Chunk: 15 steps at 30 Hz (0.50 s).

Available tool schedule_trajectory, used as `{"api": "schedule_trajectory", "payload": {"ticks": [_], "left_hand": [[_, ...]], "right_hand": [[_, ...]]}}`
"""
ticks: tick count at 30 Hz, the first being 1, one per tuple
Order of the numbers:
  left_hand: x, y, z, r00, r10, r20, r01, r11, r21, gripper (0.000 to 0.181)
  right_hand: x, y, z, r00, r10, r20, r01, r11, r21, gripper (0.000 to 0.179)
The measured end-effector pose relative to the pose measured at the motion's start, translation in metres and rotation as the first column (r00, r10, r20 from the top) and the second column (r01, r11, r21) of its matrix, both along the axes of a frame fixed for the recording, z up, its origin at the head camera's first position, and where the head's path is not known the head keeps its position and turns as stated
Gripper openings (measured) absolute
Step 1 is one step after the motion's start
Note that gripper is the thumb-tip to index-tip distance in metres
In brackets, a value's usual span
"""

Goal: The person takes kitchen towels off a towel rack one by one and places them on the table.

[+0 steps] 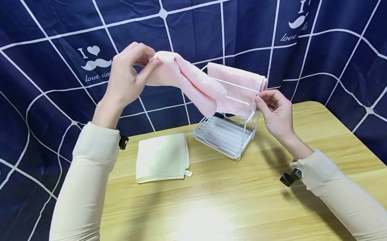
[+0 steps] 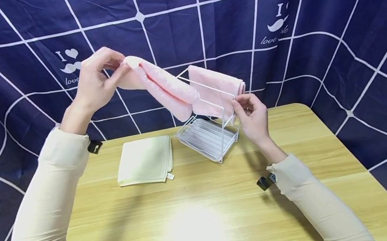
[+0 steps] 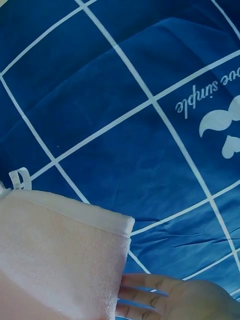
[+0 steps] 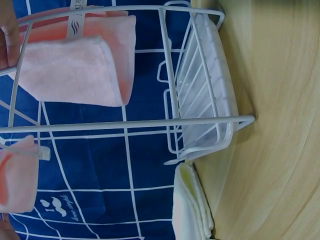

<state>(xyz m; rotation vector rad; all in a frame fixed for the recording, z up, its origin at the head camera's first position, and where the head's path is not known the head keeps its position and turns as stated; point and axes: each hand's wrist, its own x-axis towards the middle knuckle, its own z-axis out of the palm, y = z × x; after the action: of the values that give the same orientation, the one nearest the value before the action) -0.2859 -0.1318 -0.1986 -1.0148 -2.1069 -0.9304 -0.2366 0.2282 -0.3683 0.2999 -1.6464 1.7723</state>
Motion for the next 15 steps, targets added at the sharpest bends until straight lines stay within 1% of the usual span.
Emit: {"api": "schedule_trajectory", "payload": {"ticks": [3,5,10,15], "left_hand": [[0.003,-0.008,0.000,1.000,0.007,-0.020,-0.008,1.000,-0.007,0.015],[0.006,-0.015,-0.001,0.999,0.022,-0.039,-0.023,0.999,-0.027,0.014],[0.016,-0.037,-0.006,0.991,0.096,-0.088,-0.105,0.989,-0.103,0.014],[0.027,-0.060,-0.012,0.982,0.143,-0.120,-0.158,0.980,-0.124,0.015]], "right_hand": [[0.000,0.000,0.000,1.000,0.009,0.000,-0.009,1.000,-0.009,0.021],[0.000,0.000,-0.001,1.000,0.013,0.004,-0.013,1.000,-0.007,0.022],[-0.001,0.001,-0.002,1.000,0.014,0.002,-0.014,1.000,-0.001,0.026],[-0.001,0.002,-0.002,1.000,0.018,-0.003,-0.018,1.000,-0.003,0.027]]}}
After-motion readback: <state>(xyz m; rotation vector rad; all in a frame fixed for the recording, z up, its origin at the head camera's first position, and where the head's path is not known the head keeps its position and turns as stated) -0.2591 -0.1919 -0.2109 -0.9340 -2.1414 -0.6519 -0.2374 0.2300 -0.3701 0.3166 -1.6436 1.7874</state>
